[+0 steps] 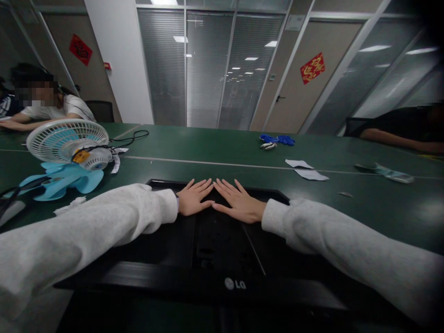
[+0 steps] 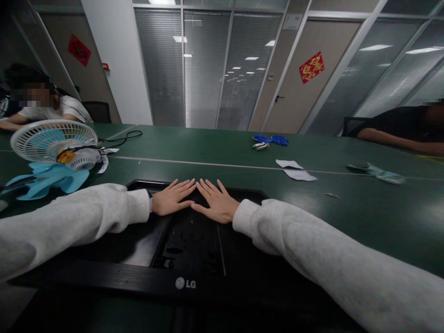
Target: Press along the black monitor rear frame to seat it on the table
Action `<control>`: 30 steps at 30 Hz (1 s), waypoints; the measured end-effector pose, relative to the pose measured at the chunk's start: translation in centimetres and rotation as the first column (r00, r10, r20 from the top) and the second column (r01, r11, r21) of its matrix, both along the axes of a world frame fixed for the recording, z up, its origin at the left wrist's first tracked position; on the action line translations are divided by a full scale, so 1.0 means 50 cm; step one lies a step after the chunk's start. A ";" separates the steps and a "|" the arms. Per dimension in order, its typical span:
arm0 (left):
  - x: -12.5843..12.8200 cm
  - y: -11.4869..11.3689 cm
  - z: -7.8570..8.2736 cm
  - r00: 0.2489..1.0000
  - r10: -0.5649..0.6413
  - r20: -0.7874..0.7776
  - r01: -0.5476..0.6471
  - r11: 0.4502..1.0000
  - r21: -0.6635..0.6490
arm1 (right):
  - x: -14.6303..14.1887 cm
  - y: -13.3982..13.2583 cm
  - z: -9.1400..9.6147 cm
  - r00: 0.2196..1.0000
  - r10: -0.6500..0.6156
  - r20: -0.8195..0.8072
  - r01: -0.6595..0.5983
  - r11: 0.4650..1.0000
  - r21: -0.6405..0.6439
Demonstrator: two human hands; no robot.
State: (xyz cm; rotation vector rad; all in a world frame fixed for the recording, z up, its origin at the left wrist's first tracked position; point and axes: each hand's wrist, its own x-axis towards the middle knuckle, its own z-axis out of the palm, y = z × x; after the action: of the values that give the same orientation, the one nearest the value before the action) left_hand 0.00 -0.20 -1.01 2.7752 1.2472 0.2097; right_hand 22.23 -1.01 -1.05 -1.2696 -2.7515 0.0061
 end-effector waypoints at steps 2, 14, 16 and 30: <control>-0.001 0.001 -0.001 1.000 -0.006 0.007 0.006 1.000 -0.022 | 0.000 0.002 0.001 1.000 0.007 -0.006 -0.007 0.999 -0.032; -0.010 -0.099 0.102 0.979 -0.204 0.007 0.199 0.950 -0.239 | 0.014 -0.101 0.109 0.994 0.096 0.056 -0.068 0.922 -0.381; -0.018 -0.147 0.119 0.973 -0.230 -0.007 0.218 0.929 -0.300 | 0.021 -0.141 0.123 0.990 0.121 0.078 -0.072 0.885 -0.459; -0.041 -0.237 0.195 0.958 -0.282 -0.047 0.242 0.887 -0.394 | 0.016 -0.233 0.189 0.959 0.257 0.122 -0.186 0.890 -0.416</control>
State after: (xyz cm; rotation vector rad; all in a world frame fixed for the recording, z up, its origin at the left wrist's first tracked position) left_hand -2.07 -12.05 8.73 2.5879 0.8041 -0.1844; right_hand 23.04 -12.67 8.40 -1.0594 -3.1477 0.5324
